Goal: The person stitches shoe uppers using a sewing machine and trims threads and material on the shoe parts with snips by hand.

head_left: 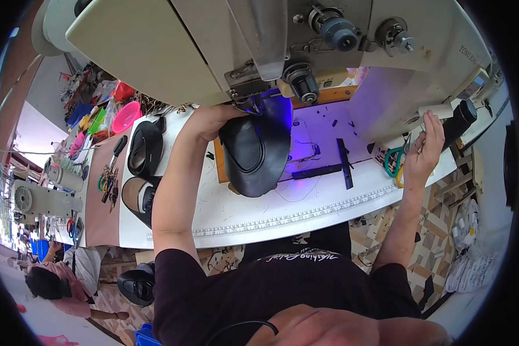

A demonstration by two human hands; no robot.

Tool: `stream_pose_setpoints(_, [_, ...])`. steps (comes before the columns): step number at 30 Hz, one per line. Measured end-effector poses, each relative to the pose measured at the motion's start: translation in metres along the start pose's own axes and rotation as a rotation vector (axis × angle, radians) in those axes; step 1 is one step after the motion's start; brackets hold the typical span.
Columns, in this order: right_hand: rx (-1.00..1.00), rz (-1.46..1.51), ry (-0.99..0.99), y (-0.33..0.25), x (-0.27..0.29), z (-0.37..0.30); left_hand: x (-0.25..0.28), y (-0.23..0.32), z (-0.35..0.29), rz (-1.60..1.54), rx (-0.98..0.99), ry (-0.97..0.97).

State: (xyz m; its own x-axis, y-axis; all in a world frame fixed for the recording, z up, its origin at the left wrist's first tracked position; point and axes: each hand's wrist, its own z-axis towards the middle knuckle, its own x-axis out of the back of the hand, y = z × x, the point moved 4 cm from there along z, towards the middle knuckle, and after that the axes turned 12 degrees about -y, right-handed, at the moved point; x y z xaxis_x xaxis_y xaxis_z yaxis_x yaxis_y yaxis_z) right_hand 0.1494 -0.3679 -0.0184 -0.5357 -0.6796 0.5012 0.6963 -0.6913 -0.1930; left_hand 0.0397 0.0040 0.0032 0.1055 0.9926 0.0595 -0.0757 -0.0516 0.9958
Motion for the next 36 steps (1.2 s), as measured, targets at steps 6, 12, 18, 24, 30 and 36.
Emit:
stream_pose_setpoints(6, [-0.033,-0.008,0.006,0.008,-0.011,-0.015,-0.013,-0.014,0.002,-0.038,-0.063,0.036])
stream_pose_setpoints(12, [-0.01,-0.02,0.004,0.012,-0.014,-0.015,-0.017,-0.013,0.006,-0.016,-0.085,0.087])
stream_pose_setpoints(18, [-0.025,-0.008,-0.022,0.018,-0.012,-0.01,-0.019,-0.011,0.013,-0.003,-0.07,0.081])
stream_pose_setpoints(24, [-0.008,-0.016,0.002,0.025,-0.002,0.002,-0.03,0.004,0.02,0.013,-0.06,0.093])
stream_pose_setpoints(30, [0.004,0.086,-0.052,0.071,0.03,0.038,-0.071,0.029,0.043,0.014,-0.061,0.105])
stream_pose_setpoints(36, [0.011,0.055,-0.041,0.024,0.011,0.02,-0.028,0.012,0.018,-0.018,-0.048,0.064])
